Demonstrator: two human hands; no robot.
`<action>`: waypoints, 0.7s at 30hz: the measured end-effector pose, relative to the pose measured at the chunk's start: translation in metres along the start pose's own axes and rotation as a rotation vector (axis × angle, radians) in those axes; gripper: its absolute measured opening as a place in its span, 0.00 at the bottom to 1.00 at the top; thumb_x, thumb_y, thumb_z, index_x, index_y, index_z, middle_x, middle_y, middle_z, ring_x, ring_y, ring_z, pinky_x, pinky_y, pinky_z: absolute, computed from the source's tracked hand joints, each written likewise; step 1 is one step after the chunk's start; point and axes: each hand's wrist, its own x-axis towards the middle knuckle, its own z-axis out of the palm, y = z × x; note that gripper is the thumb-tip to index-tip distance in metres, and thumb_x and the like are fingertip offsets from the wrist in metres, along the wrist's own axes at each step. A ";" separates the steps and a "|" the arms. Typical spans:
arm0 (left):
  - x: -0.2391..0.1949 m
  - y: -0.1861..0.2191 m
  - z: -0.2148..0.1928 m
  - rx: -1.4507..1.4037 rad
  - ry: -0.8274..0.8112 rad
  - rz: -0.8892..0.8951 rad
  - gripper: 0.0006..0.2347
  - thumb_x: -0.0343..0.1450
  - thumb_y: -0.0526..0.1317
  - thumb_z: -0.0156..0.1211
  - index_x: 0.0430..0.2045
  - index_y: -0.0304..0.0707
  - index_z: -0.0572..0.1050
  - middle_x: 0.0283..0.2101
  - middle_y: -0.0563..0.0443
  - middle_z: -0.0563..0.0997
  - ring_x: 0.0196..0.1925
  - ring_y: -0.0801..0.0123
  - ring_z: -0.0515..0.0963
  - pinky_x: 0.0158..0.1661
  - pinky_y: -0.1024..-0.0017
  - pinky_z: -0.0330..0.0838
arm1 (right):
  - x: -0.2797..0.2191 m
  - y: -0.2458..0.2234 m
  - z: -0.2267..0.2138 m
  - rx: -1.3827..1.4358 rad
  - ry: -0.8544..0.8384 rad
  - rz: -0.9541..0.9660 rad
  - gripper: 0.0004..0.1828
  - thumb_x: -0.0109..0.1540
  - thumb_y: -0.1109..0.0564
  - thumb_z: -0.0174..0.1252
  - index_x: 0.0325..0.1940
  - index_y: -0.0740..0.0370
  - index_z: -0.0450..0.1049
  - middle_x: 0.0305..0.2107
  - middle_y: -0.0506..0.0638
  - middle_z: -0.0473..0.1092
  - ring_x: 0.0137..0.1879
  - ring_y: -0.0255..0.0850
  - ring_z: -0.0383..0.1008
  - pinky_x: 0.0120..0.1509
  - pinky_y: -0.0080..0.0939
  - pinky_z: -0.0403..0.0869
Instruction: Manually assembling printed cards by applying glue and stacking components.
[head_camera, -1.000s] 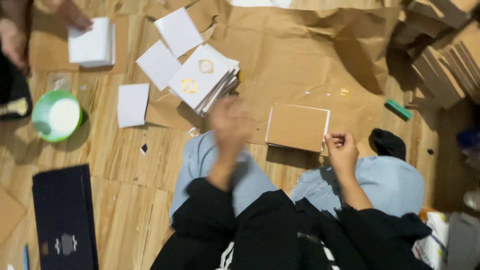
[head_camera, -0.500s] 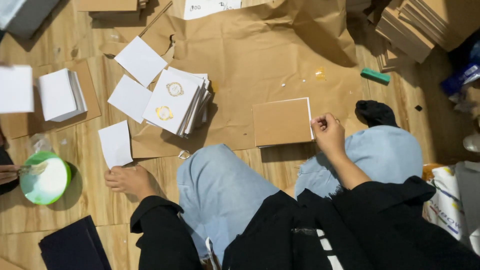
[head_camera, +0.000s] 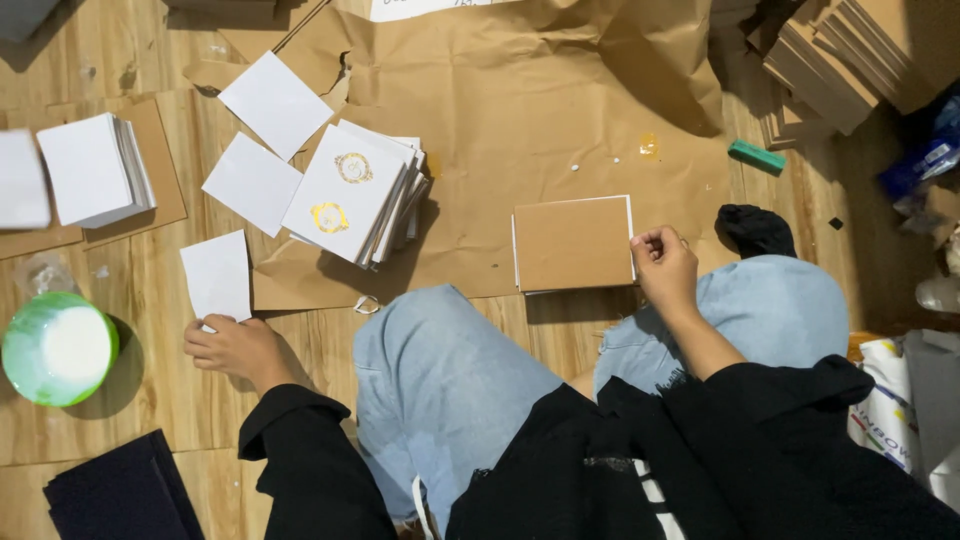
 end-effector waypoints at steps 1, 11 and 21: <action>0.001 -0.004 0.004 0.002 0.043 0.043 0.15 0.55 0.28 0.67 0.24 0.37 0.64 0.45 0.40 0.66 0.43 0.50 0.65 0.39 0.60 0.56 | -0.001 -0.001 -0.001 -0.002 0.004 0.009 0.05 0.58 0.53 0.60 0.33 0.54 0.72 0.23 0.47 0.68 0.33 0.40 0.70 0.42 0.38 0.68; 0.035 -0.016 -0.022 0.039 0.171 0.079 0.10 0.53 0.32 0.62 0.24 0.37 0.71 0.45 0.42 0.69 0.46 0.52 0.66 0.40 0.56 0.59 | -0.006 -0.026 -0.014 0.062 -0.049 0.004 0.06 0.60 0.54 0.54 0.32 0.57 0.70 0.29 0.45 0.69 0.35 0.36 0.66 0.43 0.37 0.67; 0.120 0.015 -0.164 -0.358 0.423 -0.049 0.08 0.62 0.38 0.77 0.25 0.41 0.79 0.61 0.45 0.54 0.65 0.53 0.50 0.58 0.42 0.48 | -0.001 -0.009 -0.011 0.086 0.000 -0.047 0.07 0.60 0.53 0.56 0.31 0.57 0.70 0.27 0.45 0.70 0.33 0.37 0.68 0.41 0.37 0.68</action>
